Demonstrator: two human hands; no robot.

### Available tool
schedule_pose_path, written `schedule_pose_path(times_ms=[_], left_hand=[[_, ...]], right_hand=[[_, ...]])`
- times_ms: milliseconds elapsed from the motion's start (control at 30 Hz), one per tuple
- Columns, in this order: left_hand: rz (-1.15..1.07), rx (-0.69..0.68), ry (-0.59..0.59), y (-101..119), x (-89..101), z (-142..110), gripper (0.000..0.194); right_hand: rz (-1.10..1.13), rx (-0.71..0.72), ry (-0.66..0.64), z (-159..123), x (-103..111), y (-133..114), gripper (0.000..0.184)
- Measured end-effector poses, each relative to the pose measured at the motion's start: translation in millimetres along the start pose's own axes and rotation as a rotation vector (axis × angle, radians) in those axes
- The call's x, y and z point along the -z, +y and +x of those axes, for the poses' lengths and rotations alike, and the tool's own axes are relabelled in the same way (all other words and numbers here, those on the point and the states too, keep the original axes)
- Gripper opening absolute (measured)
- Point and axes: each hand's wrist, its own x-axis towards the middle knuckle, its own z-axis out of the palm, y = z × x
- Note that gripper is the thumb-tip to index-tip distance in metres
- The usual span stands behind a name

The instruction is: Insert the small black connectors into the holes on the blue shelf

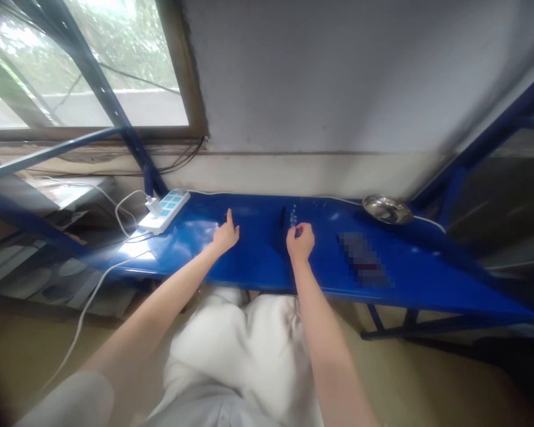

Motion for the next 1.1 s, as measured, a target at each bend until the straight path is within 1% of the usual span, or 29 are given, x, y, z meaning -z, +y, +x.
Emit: schedule_pose_path(times_ms=[67, 167, 233, 267, 333, 400, 467, 533, 567, 633, 700, 800, 933, 1100], left_hand=[[0.045, -0.006, -0.010, -0.8, -2.3, 4.2, 0.061], [0.110, -0.036, 0.018, -3.6, -2.9, 11.0, 0.048], [0.095, -0.082, 0.026, -5.6, -2.5, 13.2, 0.039], [0.048, -0.117, 0.017, -6.2, -2.8, 12.9, 0.034], [-0.151, -0.195, -0.004, -5.8, -5.5, 9.6, 0.025], [-0.473, -0.228, -0.013, -3.4, -11.3, 3.2, 0.017], [-0.829, -0.172, -0.020, -0.1, -18.6, -4.6, 0.013], [-1.101, -0.098, -0.040, 2.3, -24.8, -12.2, 0.011], [-1.193, -0.078, -0.054, 2.8, -26.8, -15.8, 0.012], [-1.307, -0.072, -0.086, 2.6, -28.5, -22.0, 0.014], [-1.362, -0.078, -0.114, 1.7, -28.0, -26.8, 0.019], [-1.372, -0.070, -0.130, 1.1, -26.6, -30.8, 0.026], [-1.346, 0.009, -0.074, 1.1, -28.5, -29.9, 0.032], [-1.442, 0.098, 0.000, -2.2, -33.1, -26.0, 0.034]], right_hand=[[0.015, 0.047, 0.027, -1.6, 0.3, -0.3, 0.010], [0.047, 0.170, 0.033, -3.9, -0.3, -2.1, 0.011], [0.100, 0.258, 0.014, -6.4, -1.9, -7.3, 0.013], [0.130, 0.287, -0.005, -8.1, -3.3, -11.7, 0.014], [0.171, 0.298, -0.067, -12.4, -7.9, -24.0, 0.015], [0.168, 0.268, -0.177, -17.2, -15.1, -39.0, 0.017], [0.126, 0.242, -0.263, -21.9, -24.6, -52.9, 0.024], [0.086, 0.227, -0.328, -26.5, -34.6, -62.1, 0.033], [0.081, 0.217, -0.357, -28.8, -39.1, -64.5, 0.038], [0.101, 0.189, -0.396, -33.5, -46.0, -65.3, 0.042], [0.149, 0.167, -0.399, -37.7, -49.2, -62.9, 0.043], [0.214, 0.168, -0.353, -41.7, -48.1, -59.5, 0.041], [0.259, 0.186, -0.304, -44.0, -43.9, -59.7, 0.037], [0.302, 0.193, -0.331, -45.9, -45.7, -59.3, 0.033]])
